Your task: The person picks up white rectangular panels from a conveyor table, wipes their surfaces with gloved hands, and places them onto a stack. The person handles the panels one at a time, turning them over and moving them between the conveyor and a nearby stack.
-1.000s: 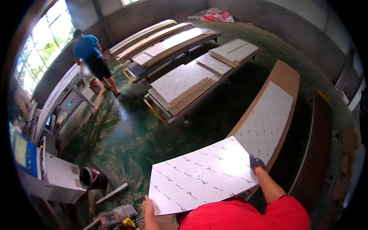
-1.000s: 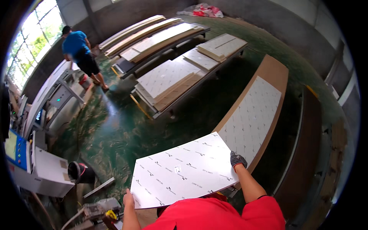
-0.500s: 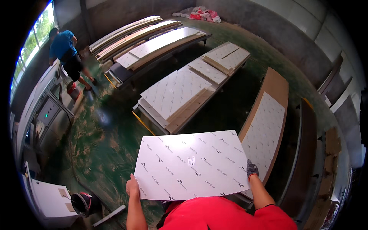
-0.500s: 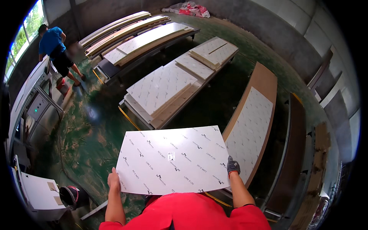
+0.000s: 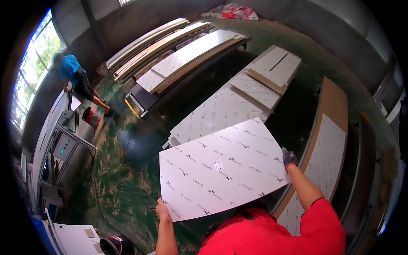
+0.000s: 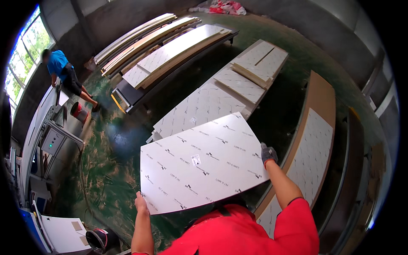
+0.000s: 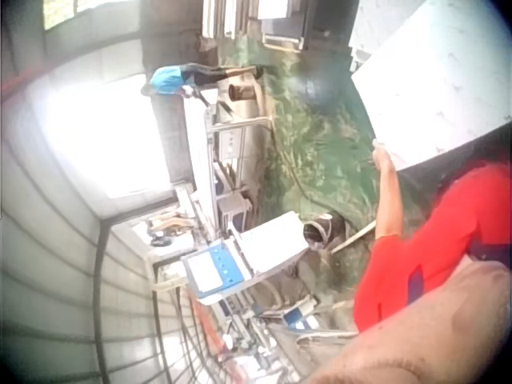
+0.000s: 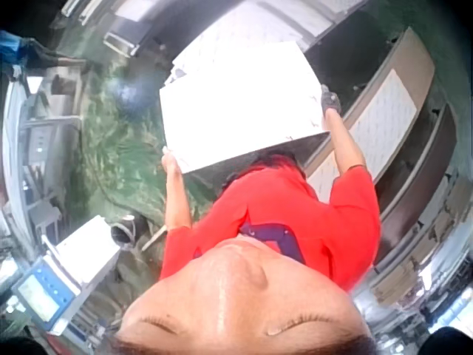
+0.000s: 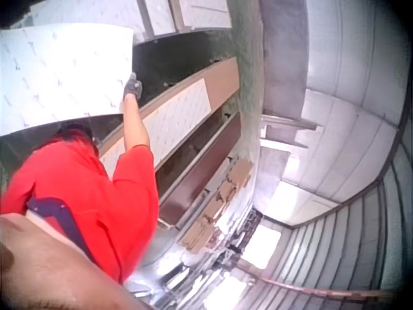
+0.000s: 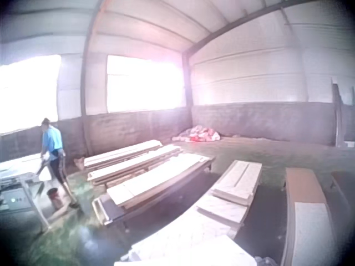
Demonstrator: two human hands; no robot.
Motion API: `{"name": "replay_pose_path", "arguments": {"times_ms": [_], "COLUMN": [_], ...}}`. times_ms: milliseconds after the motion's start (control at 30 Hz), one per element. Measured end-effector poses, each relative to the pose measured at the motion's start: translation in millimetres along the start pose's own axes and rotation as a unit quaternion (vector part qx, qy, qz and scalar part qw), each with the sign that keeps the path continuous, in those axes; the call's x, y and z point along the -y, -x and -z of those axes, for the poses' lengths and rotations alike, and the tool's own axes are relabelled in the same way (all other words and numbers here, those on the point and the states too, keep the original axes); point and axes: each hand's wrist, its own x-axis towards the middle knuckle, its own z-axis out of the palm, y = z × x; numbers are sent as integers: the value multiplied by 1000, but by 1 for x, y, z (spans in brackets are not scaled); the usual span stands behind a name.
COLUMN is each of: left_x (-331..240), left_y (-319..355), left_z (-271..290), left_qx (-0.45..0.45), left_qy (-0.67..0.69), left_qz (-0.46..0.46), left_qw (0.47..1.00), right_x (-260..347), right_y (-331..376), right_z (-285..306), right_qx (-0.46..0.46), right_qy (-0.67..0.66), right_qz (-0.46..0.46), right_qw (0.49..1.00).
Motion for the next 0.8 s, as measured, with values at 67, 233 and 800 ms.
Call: {"name": "replay_pose_path", "arguments": {"times_ms": [67, 233, 800], "left_x": [-10, -57, -49], "left_y": [-24, -70, -190], "left_z": [-59, -191, -378], "left_qx": [-16, -66, -89], "left_qy": [56, 158, 172], "left_qz": [24, 78, 86], "left_qw": [998, 982, 977], "right_x": [63, 211, 276], "right_y": [-78, -231, -487], "right_z": [-34, -132, -324], "right_qx": [-10, 8, 45], "right_qy": [28, 95, 236], "right_qz": [17, 86, 420], "right_qw": [999, 992, 875]}}
